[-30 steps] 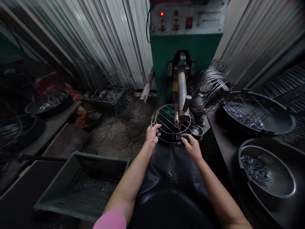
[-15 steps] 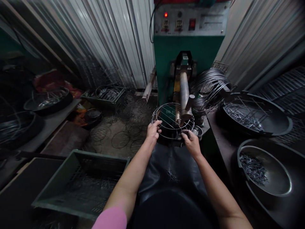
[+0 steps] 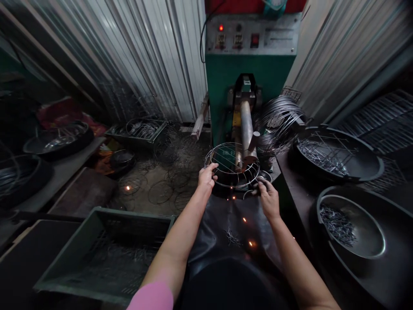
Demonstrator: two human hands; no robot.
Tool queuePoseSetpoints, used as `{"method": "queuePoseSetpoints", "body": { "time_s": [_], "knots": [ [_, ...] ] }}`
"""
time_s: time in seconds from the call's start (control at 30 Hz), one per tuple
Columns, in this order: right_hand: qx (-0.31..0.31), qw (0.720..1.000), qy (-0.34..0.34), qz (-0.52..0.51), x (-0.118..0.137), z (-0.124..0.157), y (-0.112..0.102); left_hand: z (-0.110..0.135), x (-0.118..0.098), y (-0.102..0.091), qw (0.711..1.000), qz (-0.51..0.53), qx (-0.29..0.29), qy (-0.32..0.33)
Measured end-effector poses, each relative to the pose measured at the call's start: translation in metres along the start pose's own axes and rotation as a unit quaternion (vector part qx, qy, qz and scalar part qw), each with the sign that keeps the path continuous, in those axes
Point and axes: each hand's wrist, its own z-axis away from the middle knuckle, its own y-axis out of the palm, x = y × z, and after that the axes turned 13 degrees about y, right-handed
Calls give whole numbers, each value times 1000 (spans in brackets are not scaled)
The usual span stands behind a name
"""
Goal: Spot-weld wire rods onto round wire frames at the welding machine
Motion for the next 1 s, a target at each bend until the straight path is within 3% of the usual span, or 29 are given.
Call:
{"method": "queuePoseSetpoints", "body": {
  "time_s": [0.13, 0.2, 0.33, 0.43, 0.57, 0.7, 0.77, 0.87, 1.0],
  "knots": [
    [4, 996, 77, 50, -34, 6, -40, 6, -2, 1, 1000, 4, -5, 1],
    [0, 990, 78, 120, -54, 13, -56, 13, 0, 0, 1000, 6, -11, 10],
    [-48, 975, 54, 210, -83, 35, -72, 31, 8, -13, 999, 13, -30, 29],
    [-34, 975, 74, 206, -92, 45, -78, 28, 0, -29, 1000, -15, -5, -10],
    [10, 973, 87, 214, -93, 38, -80, -10, -28, -37, 991, -85, 52, -91],
    [-54, 962, 75, 255, -95, 25, -71, -43, -42, -25, 976, -125, 124, -130],
    [-73, 954, 84, 277, -96, 20, -69, -45, -38, -22, 975, -134, 128, -119],
    [-37, 956, 113, 269, -91, 20, -68, -36, -29, -27, 984, -104, 117, -82],
    [58, 986, 102, 119, -50, 26, -53, -19, -21, -37, 994, -57, 80, -36]
  ]
}}
